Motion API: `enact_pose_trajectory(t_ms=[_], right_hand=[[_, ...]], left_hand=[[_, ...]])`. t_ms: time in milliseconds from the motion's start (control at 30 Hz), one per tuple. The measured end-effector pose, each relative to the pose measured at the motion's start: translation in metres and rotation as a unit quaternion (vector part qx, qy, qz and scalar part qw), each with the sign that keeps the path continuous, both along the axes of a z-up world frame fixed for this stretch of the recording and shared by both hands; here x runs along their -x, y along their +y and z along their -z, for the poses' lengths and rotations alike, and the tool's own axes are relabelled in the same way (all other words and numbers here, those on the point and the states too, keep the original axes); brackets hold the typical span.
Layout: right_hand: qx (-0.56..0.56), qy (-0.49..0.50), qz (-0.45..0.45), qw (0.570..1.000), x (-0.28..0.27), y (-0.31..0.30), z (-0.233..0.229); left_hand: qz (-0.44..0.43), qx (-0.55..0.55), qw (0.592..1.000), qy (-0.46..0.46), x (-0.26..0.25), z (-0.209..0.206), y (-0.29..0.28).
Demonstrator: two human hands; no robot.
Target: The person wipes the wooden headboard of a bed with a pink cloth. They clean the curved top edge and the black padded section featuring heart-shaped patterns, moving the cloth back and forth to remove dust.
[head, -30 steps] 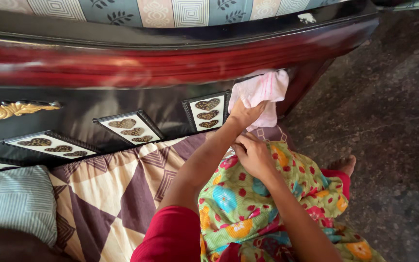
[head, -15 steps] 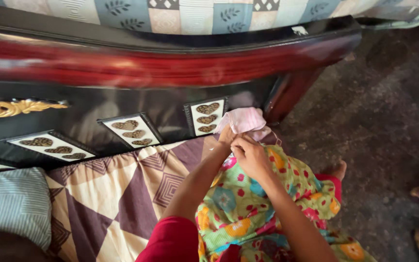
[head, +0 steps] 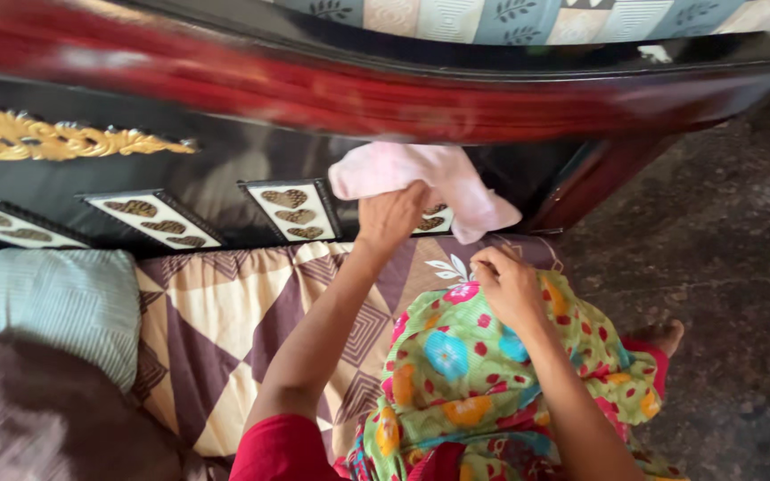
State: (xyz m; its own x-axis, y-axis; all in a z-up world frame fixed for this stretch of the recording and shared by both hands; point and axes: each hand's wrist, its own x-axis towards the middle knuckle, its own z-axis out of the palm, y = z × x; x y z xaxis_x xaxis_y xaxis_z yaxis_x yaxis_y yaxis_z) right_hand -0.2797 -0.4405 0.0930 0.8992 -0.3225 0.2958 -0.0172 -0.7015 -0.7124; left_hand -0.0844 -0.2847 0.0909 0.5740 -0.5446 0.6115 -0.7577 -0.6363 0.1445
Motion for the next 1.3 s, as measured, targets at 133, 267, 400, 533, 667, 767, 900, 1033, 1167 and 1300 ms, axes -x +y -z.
enact_pose_trajectory(t_ms=[133, 267, 400, 533, 667, 767, 900, 1033, 1167, 1300], right_hand=[[-0.005, -0.013, -0.007, 1.0, 0.001, 0.0, 0.0], [0.007, -0.023, -0.006, 1.0, 0.005, 0.002, -0.003], [0.004, -0.011, 0.004, 1.0, 0.009, 0.002, -0.004], [0.02, -0.012, 0.004, 1.0, 0.007, 0.003, -0.005], [0.027, 0.015, 0.018, 0.999, 0.007, 0.007, -0.005], [0.028, 0.019, 0.023, 0.999, 0.009, 0.007, -0.006], [0.037, 0.027, 0.027, 0.999, 0.01, 0.006, -0.006], [0.037, 0.009, 0.019, 0.999, 0.01, 0.005, -0.003], [0.03, 0.012, 0.02, 0.999, 0.01, 0.004, -0.002], [0.031, 0.023, 0.018, 0.999, 0.009, 0.004, -0.003]], left_hand=[[-0.025, 0.109, 0.992, -0.064, -0.006, -0.02, 0.054], [-0.129, 0.018, 0.99, 0.052, -0.022, -0.037, 0.108], [-0.264, 0.076, 0.954, -0.121, -0.03, -0.045, 0.155], [-0.286, 0.087, 0.945, -0.136, -0.032, -0.045, 0.17], [-0.194, 0.235, 0.952, 0.03, -0.022, -0.036, 0.135], [-0.144, 0.292, 0.945, 0.019, -0.015, -0.036, 0.119], [-0.069, 0.277, 0.956, -0.061, 0.003, -0.045, 0.119], [-0.13, 0.282, 0.946, -0.098, 0.004, -0.068, 0.13], [-0.291, 0.226, 0.928, 0.059, -0.02, -0.093, 0.15], [-0.291, 0.259, 0.916, -0.1, -0.051, -0.104, 0.177]])
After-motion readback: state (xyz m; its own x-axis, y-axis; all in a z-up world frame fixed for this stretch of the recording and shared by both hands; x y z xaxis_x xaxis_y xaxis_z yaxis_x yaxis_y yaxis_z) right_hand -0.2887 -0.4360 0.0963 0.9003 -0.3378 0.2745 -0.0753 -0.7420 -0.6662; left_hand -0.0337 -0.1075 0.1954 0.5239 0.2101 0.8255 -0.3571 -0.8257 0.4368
